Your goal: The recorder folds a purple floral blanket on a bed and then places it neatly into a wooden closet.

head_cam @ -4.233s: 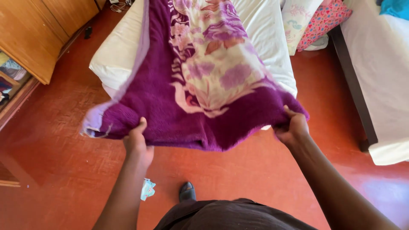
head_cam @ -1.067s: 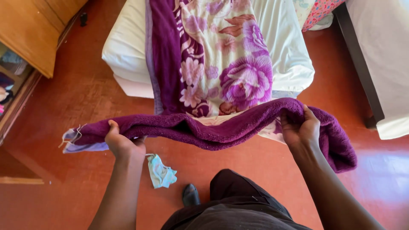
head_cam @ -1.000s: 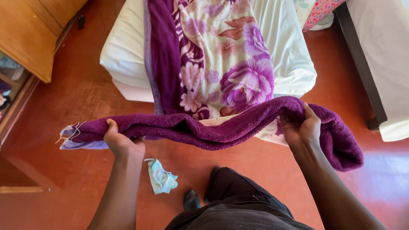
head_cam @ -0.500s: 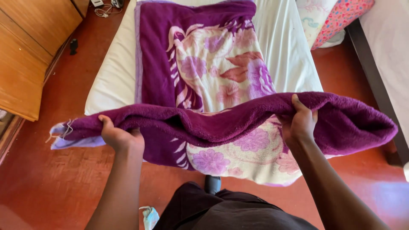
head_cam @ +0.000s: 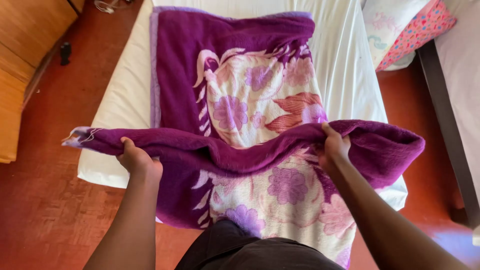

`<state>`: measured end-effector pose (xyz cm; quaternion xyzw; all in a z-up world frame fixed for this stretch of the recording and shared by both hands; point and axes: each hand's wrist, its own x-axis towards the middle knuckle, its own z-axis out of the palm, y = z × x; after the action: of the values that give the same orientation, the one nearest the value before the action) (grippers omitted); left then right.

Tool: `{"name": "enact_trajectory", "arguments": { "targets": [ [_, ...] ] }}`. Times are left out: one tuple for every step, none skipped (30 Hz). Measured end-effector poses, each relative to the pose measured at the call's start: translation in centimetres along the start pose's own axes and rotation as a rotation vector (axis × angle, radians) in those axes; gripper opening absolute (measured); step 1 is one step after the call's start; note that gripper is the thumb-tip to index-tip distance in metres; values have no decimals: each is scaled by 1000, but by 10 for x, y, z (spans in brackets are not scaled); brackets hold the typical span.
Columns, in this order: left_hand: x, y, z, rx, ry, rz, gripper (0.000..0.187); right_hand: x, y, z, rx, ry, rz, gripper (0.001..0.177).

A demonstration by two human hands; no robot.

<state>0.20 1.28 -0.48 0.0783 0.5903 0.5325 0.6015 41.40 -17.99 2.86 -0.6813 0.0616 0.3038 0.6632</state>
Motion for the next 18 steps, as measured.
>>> {"name": "enact_trajectory", "arguments": {
  "targets": [
    [12, 1, 7, -40, 25, 0, 66, 23, 4, -4, 26, -28, 24, 49],
    [23, 2, 13, -79, 47, 3, 66, 45, 8, -9, 56, -55, 46, 48],
    [31, 5, 19, -60, 47, -8, 66, 46, 6, -3, 56, -37, 57, 48],
    [40, 6, 30, -170, 38, -32, 68, 50, 1, 2, -5, -146, 68, 51],
    [47, 7, 40, -280, 30, -57, 71, 54, -4, 7, -65, -255, 79, 53],
    [55, 4, 44, -265, 24, -71, 71, 54, -4, 12, -62, -234, 81, 53],
    [62, 0, 46, -147, 51, -40, 71, 54, -3, 17, -133, -291, 126, 56],
    [67, -4, 48, -32, 78, -7, 72, 54, -3, 22, -206, -350, 170, 59],
    [72, -11, 51, -22, 70, -19, 72, 52, 1, 21, -204, -332, 171, 59],
    [76, -17, 53, 126, 36, -20, 70, 49, 4, 23, -220, -331, 197, 57],
    [79, -22, 54, 274, 0, -21, 69, 46, 6, 24, -235, -330, 223, 56],
    [68, -30, 60, 283, -1, -29, 69, 44, 14, 13, -235, -320, 229, 56],
    [55, -38, 64, 421, 26, -43, 57, 41, 21, 2, -207, -287, 230, 52],
    [43, -45, 67, 564, 52, -57, 46, 36, 30, -10, -178, -251, 234, 49],
    [31, -52, 65, 577, 49, -64, 46, 24, 36, -19, -176, -238, 242, 49],
    [18, -61, 63, 575, -35, -121, 35, 13, 41, -29, -180, -175, 251, 45],
    [5, -70, 61, 572, -118, -178, 26, 1, 47, -39, -184, -112, 260, 42],
    [21, -100, 45, 584, -124, -188, 26, -7, 49, -50, -181, -96, 265, 42]
  ]
}}
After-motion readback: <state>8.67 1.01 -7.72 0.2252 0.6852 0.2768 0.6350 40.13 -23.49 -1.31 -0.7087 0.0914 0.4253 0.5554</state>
